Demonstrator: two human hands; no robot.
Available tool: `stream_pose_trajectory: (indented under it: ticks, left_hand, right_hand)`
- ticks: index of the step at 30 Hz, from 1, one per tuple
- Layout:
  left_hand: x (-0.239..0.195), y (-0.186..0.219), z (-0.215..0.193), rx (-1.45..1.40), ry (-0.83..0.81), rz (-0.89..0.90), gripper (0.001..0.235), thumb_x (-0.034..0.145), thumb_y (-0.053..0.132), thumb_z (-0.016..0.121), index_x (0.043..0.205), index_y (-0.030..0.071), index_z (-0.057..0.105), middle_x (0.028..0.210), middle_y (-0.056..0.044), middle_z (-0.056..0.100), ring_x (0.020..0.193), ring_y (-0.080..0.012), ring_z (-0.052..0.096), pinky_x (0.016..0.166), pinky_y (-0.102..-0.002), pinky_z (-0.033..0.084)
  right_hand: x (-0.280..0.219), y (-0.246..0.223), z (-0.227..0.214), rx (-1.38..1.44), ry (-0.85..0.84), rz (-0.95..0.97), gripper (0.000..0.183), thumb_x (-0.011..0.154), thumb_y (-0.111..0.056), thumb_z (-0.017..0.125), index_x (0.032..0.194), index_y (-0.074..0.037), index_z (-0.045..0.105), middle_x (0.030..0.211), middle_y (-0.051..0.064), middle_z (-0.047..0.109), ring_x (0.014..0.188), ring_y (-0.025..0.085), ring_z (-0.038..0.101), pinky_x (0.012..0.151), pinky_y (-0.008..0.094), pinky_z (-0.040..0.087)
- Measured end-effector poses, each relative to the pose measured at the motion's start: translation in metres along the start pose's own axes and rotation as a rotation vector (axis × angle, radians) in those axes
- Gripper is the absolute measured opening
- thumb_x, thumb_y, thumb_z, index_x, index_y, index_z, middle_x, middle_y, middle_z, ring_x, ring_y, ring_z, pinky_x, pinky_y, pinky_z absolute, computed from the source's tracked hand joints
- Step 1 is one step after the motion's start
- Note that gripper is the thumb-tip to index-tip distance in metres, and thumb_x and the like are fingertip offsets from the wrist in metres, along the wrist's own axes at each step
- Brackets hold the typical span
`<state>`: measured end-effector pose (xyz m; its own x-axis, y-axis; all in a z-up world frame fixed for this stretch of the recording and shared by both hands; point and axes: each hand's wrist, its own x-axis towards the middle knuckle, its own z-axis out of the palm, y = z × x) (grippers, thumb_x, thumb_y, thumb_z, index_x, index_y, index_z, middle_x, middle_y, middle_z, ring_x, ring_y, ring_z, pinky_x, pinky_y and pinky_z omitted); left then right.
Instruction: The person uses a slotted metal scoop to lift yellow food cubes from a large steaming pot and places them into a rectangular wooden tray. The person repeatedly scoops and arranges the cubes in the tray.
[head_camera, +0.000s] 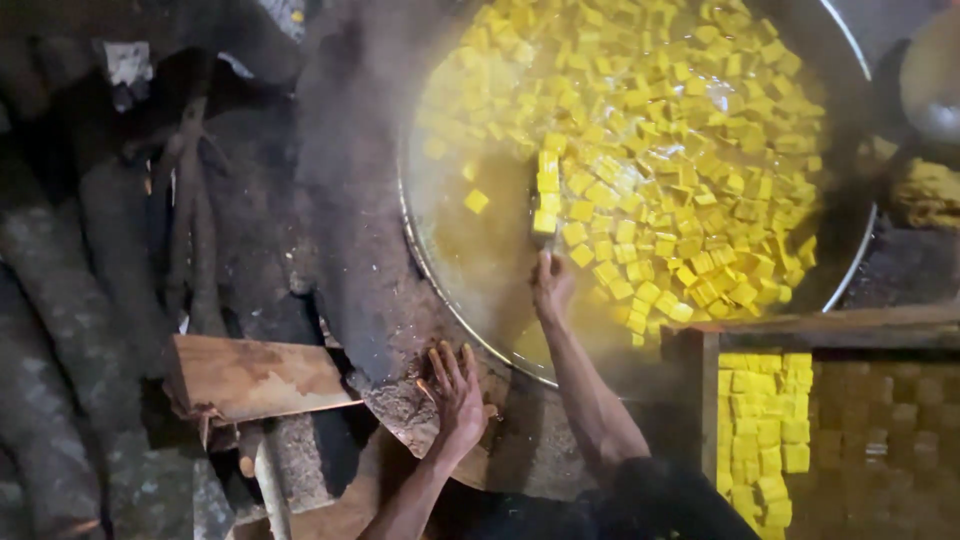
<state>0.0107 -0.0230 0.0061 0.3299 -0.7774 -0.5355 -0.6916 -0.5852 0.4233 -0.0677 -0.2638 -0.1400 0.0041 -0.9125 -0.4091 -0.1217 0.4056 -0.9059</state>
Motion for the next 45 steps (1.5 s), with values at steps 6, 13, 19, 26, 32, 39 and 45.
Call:
stream_pose_trajectory:
  ticks: [6, 13, 19, 26, 32, 39, 45]
  left_hand:
    - [0.002, -0.002, 0.001, 0.066, -0.016, -0.044, 0.126, 0.069, 0.035, 0.093, 0.159, 0.007, 0.010, 0.165, -0.029, -0.005, 0.153, -0.0516, -0.005, 0.108, -0.083, 0.014]
    - [0.005, -0.019, 0.018, 0.115, 0.149, 0.094, 0.135, 0.057, 0.047, 0.095, 0.158, 0.007, 0.015, 0.163, -0.032, 0.006, 0.151, -0.0534, 0.004, 0.112, -0.078, 0.020]
    - [0.022, -0.043, 0.043, 0.358, 0.175, 0.076, 0.123, 0.068, 0.059, 0.087, 0.160, 0.009, 0.023, 0.164, -0.032, 0.015, 0.151, -0.0517, 0.011, 0.115, -0.074, 0.019]
    - [0.034, 0.040, 0.069, -0.106, 0.427, 0.466, 0.072, 0.086, 0.034, 0.082, 0.143, 0.002, 0.054, 0.150, -0.029, 0.045, 0.138, -0.0475, 0.044, 0.114, -0.055, 0.037]
    - [0.004, 0.204, 0.084, -0.093, 0.356, 0.833, 0.064, 0.085, 0.029, 0.083, 0.139, 0.006, 0.059, 0.143, -0.025, 0.051, 0.133, -0.0436, 0.048, 0.112, -0.056, 0.038]
    - [-0.038, 0.293, 0.113, -0.141, 0.320, 1.039, 0.056, 0.085, 0.025, 0.080, 0.134, 0.005, 0.060, 0.139, -0.022, 0.054, 0.131, -0.0422, 0.050, 0.110, -0.054, 0.039]
    - [-0.052, 0.318, 0.160, -0.199, 0.248, 1.125, 0.043, 0.090, 0.015, 0.072, 0.129, 0.002, 0.060, 0.133, -0.020, 0.059, 0.126, -0.0393, 0.053, 0.110, -0.051, 0.041]
  right_hand:
    - [0.009, -0.061, -0.034, 0.104, 0.121, -0.157, 0.034, 0.098, -0.027, 0.069, 0.116, 0.002, 0.067, 0.081, 0.003, 0.067, 0.066, 0.010, 0.063, 0.058, 0.026, 0.054]
    - [-0.076, -0.140, -0.185, 0.073, 0.196, -0.321, 0.031, 0.100, -0.025, 0.068, 0.118, 0.000, 0.068, 0.081, 0.003, 0.068, 0.066, 0.010, 0.062, 0.058, 0.026, 0.051]
    - [-0.196, -0.120, -0.381, -0.073, 0.292, -0.353, 0.022, 0.100, -0.018, 0.070, 0.114, 0.000, 0.070, 0.081, 0.004, 0.070, 0.066, 0.010, 0.064, 0.059, 0.026, 0.054]
    - [-0.380, -0.060, -0.525, -0.483, 0.597, -0.208, 0.025, 0.102, -0.019, 0.076, 0.119, -0.001, 0.074, 0.088, 0.006, 0.072, 0.073, 0.008, 0.063, 0.066, 0.026, 0.051]
    - [-0.441, -0.024, -0.564, -0.535, 0.648, -0.077, 0.028, 0.099, -0.022, 0.078, 0.117, -0.001, 0.074, 0.087, 0.013, 0.073, 0.072, 0.015, 0.068, 0.067, 0.030, 0.052]
    - [-0.448, 0.004, -0.566, -0.966, 0.614, -0.260, 0.030, 0.099, -0.025, 0.079, 0.119, -0.006, 0.071, 0.100, 0.014, 0.072, 0.085, 0.031, 0.071, 0.072, 0.039, 0.055]
    - [-0.442, 0.021, -0.536, -1.128, 0.635, -0.369, 0.034, 0.093, -0.017, 0.075, 0.125, -0.009, 0.068, 0.109, 0.012, 0.068, 0.097, 0.034, 0.068, 0.079, 0.042, 0.056]
